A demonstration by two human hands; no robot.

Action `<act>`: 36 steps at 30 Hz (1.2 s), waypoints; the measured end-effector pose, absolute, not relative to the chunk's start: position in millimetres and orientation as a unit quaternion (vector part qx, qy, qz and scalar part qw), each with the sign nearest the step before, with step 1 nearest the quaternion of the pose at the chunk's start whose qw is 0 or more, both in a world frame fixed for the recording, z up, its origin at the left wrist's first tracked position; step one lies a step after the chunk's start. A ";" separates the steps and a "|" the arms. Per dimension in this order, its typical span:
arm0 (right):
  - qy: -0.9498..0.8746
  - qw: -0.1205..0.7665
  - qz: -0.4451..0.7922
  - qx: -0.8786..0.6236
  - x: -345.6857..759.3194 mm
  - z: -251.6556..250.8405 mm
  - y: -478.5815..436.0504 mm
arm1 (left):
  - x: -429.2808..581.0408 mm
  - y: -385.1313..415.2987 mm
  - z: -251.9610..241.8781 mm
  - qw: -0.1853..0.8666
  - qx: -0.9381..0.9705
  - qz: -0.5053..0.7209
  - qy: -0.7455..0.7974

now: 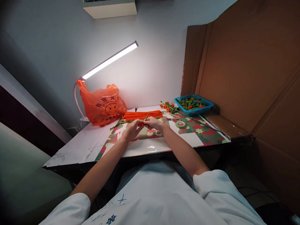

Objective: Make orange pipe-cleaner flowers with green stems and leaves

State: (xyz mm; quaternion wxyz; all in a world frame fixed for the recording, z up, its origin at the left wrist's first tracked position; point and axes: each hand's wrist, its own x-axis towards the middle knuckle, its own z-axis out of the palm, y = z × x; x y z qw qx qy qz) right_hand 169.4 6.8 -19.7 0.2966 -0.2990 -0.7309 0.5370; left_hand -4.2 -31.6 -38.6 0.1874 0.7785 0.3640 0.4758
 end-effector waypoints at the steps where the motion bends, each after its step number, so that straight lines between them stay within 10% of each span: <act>1: -0.735 0.302 0.527 -0.301 169.1 -20.2 6.8 | -4.1 -31.8 -39.1 0.181 0.772 0.485 0.370; 11: -0.783 0.414 0.229 -0.405 156.8 -28.8 0.3 | -7.2 -30.0 -39.1 0.268 0.648 0.543 0.462; 36: -0.829 0.387 0.118 -0.386 153.8 -35.3 -4.6 | -8.5 -22.7 -39.5 0.551 0.474 0.525 0.443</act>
